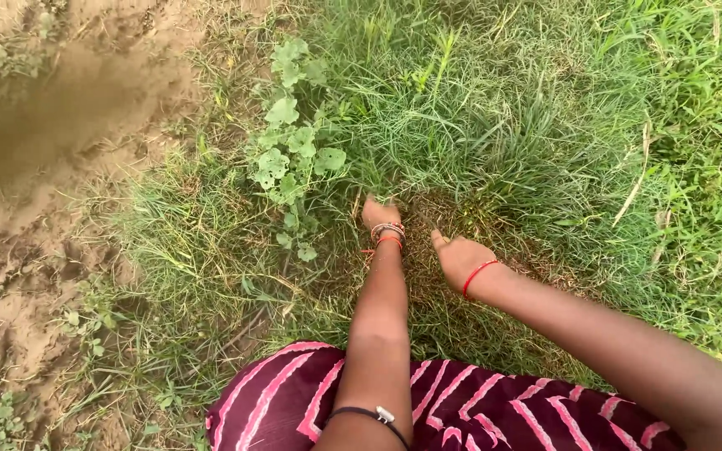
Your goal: Using a small sickle to cut tall grass in a field by hand.
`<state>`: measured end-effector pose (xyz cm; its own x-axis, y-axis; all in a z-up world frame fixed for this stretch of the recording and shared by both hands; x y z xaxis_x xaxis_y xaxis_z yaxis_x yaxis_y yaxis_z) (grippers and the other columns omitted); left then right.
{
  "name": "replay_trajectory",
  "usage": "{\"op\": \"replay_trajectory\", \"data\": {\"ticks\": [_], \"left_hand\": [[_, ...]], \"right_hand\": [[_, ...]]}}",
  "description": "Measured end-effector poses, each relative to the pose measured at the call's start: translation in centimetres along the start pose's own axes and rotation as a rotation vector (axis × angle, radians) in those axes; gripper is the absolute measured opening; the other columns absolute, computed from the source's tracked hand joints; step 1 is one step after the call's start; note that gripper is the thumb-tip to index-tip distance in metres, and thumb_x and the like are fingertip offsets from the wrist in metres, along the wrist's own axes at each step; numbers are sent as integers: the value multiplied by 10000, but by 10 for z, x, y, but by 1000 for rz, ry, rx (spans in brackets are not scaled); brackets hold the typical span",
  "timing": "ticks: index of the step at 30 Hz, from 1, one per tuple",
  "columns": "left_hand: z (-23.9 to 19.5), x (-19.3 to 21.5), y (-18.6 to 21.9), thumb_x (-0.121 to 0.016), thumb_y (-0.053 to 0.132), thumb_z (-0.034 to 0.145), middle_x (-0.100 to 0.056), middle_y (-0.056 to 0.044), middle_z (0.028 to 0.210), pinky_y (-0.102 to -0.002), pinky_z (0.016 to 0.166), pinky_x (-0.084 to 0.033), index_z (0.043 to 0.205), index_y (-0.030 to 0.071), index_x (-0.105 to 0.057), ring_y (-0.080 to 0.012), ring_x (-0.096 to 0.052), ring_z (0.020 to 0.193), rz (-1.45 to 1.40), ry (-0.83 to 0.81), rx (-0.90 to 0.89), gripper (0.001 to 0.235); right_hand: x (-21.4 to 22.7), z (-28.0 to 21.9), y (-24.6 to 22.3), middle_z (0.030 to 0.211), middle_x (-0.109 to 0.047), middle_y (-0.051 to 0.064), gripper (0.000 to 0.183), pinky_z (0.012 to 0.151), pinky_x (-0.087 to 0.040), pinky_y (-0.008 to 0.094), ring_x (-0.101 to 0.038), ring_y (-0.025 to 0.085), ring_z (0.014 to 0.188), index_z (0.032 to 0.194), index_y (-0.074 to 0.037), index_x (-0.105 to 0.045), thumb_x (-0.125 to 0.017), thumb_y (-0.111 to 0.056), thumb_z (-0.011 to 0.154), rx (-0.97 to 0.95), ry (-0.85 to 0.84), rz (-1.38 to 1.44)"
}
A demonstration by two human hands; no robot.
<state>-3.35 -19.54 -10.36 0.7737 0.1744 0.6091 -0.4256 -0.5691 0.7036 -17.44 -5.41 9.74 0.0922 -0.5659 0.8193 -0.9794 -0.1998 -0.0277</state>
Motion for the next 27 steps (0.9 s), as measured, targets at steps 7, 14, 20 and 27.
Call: {"op": "replay_trajectory", "data": {"ticks": [7,14,20,27], "left_hand": [[-48,-9,-28,-640,276,1019,-700,-207,990,-496,775,-578,1123,-71,-679,-337,-678,807,-1304,42,768,364],[-18,32,-74,-580,60,886,-701,-193,1013,-423,717,-644,1225,-18,-601,-290,-793,779,-377,-19,306,348],[-14,57,-120,-657,319,986,-698,-250,1227,-485,899,-605,1357,-57,-560,-366,-737,1035,-195,64,507,537],[13,18,-134,-606,488,950,-633,-229,1279,-565,918,-515,1395,-10,-533,-387,-658,1073,-190,-49,531,672]], "right_hand": [[-3,-53,3,1043,-696,254,829,858,-586,457,-710,368,982,1573,-31,-231,-610,-47,836,-8,-8,46],[3,-124,-3,983,-721,214,796,822,-600,462,-729,344,909,1602,-114,-209,-554,-60,886,4,-146,10],[45,-137,-8,1035,-673,231,739,763,-603,451,-725,352,840,1616,-190,-183,-493,-108,950,-15,-41,21],[80,-104,6,1144,-625,244,739,691,-621,450,-729,354,822,1614,-130,-222,-473,-9,929,-109,174,-56]]}}
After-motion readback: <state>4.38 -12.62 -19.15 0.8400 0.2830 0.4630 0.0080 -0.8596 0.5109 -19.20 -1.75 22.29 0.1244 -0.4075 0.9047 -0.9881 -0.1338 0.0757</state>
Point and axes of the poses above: each hand's wrist, its own z-axis towards the middle knuckle, its own x-axis out of the back of the hand, y = z × x, the point moved 9 cm from there along z, towards the middle knuckle
